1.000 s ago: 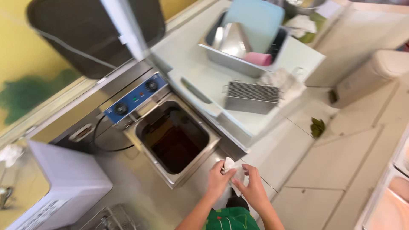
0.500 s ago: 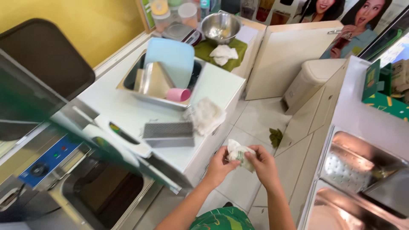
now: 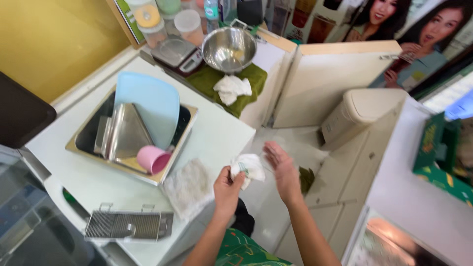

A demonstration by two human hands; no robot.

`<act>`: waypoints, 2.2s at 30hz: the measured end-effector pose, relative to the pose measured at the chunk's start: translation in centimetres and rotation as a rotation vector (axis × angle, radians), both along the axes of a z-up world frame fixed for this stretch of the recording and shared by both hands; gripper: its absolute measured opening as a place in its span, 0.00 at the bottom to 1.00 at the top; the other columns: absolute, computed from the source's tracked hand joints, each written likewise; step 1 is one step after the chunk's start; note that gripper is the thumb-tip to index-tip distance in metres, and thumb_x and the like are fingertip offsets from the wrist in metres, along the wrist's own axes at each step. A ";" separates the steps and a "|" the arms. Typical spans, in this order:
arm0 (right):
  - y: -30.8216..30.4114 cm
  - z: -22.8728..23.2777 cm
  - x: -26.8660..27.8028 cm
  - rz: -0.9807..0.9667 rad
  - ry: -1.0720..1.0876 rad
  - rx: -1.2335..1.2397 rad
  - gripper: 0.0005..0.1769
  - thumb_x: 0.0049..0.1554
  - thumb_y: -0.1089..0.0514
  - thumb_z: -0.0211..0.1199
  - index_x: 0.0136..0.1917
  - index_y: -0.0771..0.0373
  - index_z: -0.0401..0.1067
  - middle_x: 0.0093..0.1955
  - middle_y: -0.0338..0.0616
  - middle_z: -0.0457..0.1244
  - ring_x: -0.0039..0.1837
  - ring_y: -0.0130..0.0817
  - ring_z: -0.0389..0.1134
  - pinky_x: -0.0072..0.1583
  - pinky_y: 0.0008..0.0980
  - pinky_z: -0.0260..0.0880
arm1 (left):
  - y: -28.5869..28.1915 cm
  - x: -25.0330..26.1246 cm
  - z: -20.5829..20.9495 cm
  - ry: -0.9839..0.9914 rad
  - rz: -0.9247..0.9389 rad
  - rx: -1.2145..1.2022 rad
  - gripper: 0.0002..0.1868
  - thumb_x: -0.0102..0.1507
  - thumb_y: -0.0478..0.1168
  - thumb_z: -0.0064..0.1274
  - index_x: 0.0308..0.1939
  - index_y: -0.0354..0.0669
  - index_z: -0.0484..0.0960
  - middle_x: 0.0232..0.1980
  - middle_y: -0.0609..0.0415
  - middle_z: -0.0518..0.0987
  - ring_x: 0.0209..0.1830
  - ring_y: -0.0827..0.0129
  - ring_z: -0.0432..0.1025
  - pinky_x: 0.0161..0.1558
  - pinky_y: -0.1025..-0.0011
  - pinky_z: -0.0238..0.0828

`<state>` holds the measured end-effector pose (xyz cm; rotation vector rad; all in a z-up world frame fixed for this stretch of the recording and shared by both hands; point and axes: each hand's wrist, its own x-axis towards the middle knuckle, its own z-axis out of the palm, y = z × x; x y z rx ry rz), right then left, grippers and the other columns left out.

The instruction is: The person wipes the exterior of several white plastic containers with a white cloth, then cleans the surface of a deep fryer and a metal tray. They briefly use a pair of scissors to wipe the fryer's control panel before returning to wiping more containers and placing them into a storage unit.

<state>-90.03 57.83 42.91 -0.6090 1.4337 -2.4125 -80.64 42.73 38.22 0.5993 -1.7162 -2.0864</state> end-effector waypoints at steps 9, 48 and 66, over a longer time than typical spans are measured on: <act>-4.5 -0.6 -16.1 -0.099 1.096 0.919 0.23 0.57 0.54 0.65 0.63 0.64 0.70 0.60 0.45 0.65 0.68 0.47 0.63 0.75 0.64 0.43 | -3.8 -18.0 -0.6 -0.180 0.016 0.214 0.10 0.62 0.36 0.54 0.45 0.33 0.82 0.36 0.57 0.80 0.32 0.77 0.70 0.35 0.76 0.67; -19.9 9.2 -55.6 0.197 1.625 0.589 0.22 0.46 0.57 0.70 0.55 0.54 0.75 0.40 0.49 0.65 0.46 0.49 0.68 0.49 0.47 0.68 | 0.1 -29.9 -4.8 0.037 1.325 0.220 0.17 0.63 0.36 0.53 0.55 0.35 0.76 0.44 0.58 0.81 0.41 0.76 0.71 0.43 0.73 0.66; -12.6 -4.5 -7.6 1.673 0.714 0.690 0.21 0.58 0.44 0.63 0.59 0.57 0.73 0.37 0.34 0.62 0.40 0.21 0.58 0.43 0.24 0.62 | 10.8 8.9 -8.5 -0.148 1.805 0.278 0.09 0.64 0.39 0.55 0.39 0.35 0.82 0.32 0.60 0.74 0.31 0.78 0.64 0.33 0.75 0.60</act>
